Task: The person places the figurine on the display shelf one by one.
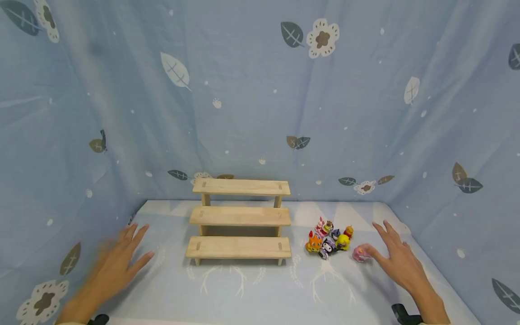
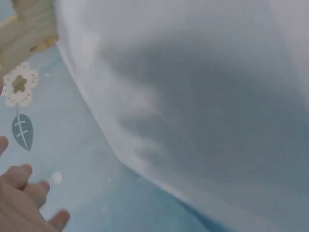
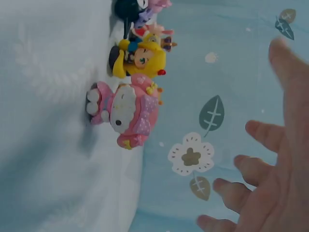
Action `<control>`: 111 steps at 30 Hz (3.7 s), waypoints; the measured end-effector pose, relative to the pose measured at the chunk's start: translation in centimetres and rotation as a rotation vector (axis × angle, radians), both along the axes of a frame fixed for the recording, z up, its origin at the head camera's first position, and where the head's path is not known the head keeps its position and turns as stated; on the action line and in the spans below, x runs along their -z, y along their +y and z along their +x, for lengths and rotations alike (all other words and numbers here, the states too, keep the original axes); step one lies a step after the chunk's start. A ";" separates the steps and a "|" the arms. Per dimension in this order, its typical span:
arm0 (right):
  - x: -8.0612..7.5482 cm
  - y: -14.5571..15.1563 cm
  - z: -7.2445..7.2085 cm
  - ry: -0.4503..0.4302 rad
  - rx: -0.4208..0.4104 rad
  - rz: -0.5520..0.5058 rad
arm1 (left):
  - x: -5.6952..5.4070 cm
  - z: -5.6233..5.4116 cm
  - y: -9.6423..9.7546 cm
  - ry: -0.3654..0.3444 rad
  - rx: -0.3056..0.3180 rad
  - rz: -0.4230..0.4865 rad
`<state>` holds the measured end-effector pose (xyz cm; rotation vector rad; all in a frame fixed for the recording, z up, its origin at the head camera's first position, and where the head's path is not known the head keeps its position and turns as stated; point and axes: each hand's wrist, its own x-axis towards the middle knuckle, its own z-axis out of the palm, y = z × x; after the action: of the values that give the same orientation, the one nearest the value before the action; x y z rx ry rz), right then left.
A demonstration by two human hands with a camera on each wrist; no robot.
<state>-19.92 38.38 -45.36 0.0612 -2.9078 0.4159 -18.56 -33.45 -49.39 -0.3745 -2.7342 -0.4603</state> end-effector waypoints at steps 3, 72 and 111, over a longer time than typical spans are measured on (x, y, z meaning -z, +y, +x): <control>0.0 0.1 0.1 -0.025 0.043 -0.045 | -0.5 -0.5 0.8 -0.023 0.070 0.159; 6.6 0.9 -1.0 0.009 0.041 -0.360 | 1.1 -9.6 9.0 -0.428 0.101 0.953; 5.2 -1.1 -0.7 0.087 0.240 -0.521 | 1.2 -10.5 9.1 -0.425 0.121 0.945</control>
<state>-20.64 37.26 -50.55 -0.3325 -2.5850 1.0704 -29.08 -24.37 -50.62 -0.1883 -2.4736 -1.9180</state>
